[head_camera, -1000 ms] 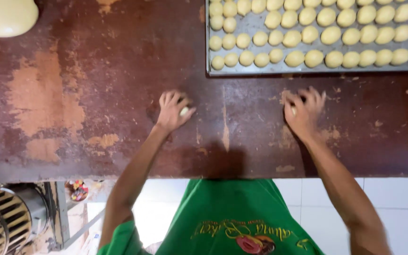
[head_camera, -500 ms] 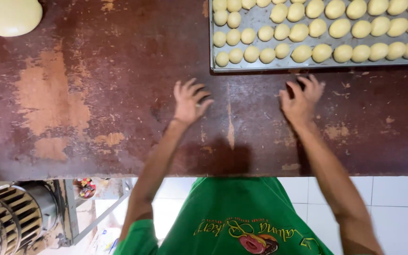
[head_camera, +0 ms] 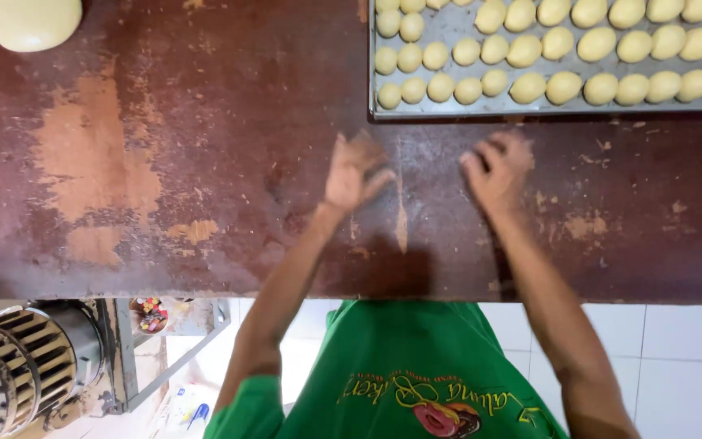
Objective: Rolling small portions of dough into spheres and arranging them in a metal tray.
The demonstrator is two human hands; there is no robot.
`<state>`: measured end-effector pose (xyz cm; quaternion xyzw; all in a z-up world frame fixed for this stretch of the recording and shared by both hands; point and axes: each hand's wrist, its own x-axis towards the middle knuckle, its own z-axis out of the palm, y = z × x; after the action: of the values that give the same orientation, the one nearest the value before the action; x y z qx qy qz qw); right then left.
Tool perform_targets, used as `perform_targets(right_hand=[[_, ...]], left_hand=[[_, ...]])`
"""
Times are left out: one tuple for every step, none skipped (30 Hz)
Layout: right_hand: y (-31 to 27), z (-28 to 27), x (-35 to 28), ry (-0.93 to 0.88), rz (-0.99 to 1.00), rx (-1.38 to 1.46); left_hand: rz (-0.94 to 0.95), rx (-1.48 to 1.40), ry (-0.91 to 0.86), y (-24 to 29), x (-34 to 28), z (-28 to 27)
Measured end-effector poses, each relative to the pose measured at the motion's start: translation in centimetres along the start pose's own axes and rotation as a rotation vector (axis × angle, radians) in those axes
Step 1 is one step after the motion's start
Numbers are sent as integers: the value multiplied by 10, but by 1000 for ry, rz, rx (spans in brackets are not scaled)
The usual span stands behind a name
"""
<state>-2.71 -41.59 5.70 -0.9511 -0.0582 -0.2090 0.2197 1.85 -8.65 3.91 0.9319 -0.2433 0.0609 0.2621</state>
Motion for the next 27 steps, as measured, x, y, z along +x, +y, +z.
perform_targets(right_hand=[[-18, 2, -7, -68, -4, 60], [-36, 5, -14, -137, -9, 119], [-17, -4, -36, -141, 1, 115], [2, -12, -58, -261, -13, 150], [23, -22, -77, -382, -37, 185], [34, -35, -74, -387, -37, 179], [43, -41, -61, -376, -22, -10], [53, -46, -49, -360, -7, -199], [47, -35, -35, -370, -1, -198], [43, -23, -21, -209, 27, -123], [38, -8, -7, -47, 54, -45], [17, 1, -11, -57, 60, -42], [-1, 12, -7, -36, 133, 31], [-19, 24, -2, -16, 206, 106], [-32, 12, -18, -19, 207, 109], [-45, 1, -34, -91, 158, 120], [-56, -10, -49, -154, 112, 121], [-45, -19, -67, -148, 117, 116], [-32, -30, -83, -140, 117, 100], [-20, -41, -99, -132, 118, 83], [-10, -44, -97, -138, 104, 83], [-2, -47, -95, -52, 346, 177], [8, -51, -90, 29, 581, 269], [14, -48, -76, 18, 558, 268], [20, -44, -61, 27, 572, 424], [26, -40, -45, 31, 587, 581], [23, -34, -12, 13, 555, 590]], left_hand=[[59, -184, -20, 10, -15, 6], [119, -367, -42, 19, -29, 13], [120, -374, -51, -1, -52, 12], [94, -374, -154, -21, -75, 12], [65, -375, -247, -40, -98, 14], [63, -382, -246, -40, -88, -1], [-23, -210, -294, -49, -71, -22], [-111, -37, -337, -57, -54, -42], [-115, -42, -347, -53, -36, -34], [-99, -41, -191, -50, -18, -24], [-85, -38, -34, -48, 0, -15], [-91, -40, -45, -33, -4, -5], [-54, -119, -7, -21, 1, 4], [-16, -197, 30, -9, 6, 13], [-19, -195, 27, 2, -13, 4], [-7, -302, 21, 13, -32, -4], [17, -413, 16, 24, -46, -10], [25, -416, 14, 21, -63, -15], [-7, -393, 3, 21, -82, -18], [-39, -369, -8, 21, -102, -22], [-48, -370, 3, 16, -109, -15], [-138, -388, 99, 11, -117, -9], [-233, -406, 204, 7, -125, -2], [-246, -408, 224, 11, -119, -6], [-332, -435, 221, 17, -115, -10], [-416, -463, 218, 23, -112, -15], [-434, -456, 251, 23, -106, -20]])
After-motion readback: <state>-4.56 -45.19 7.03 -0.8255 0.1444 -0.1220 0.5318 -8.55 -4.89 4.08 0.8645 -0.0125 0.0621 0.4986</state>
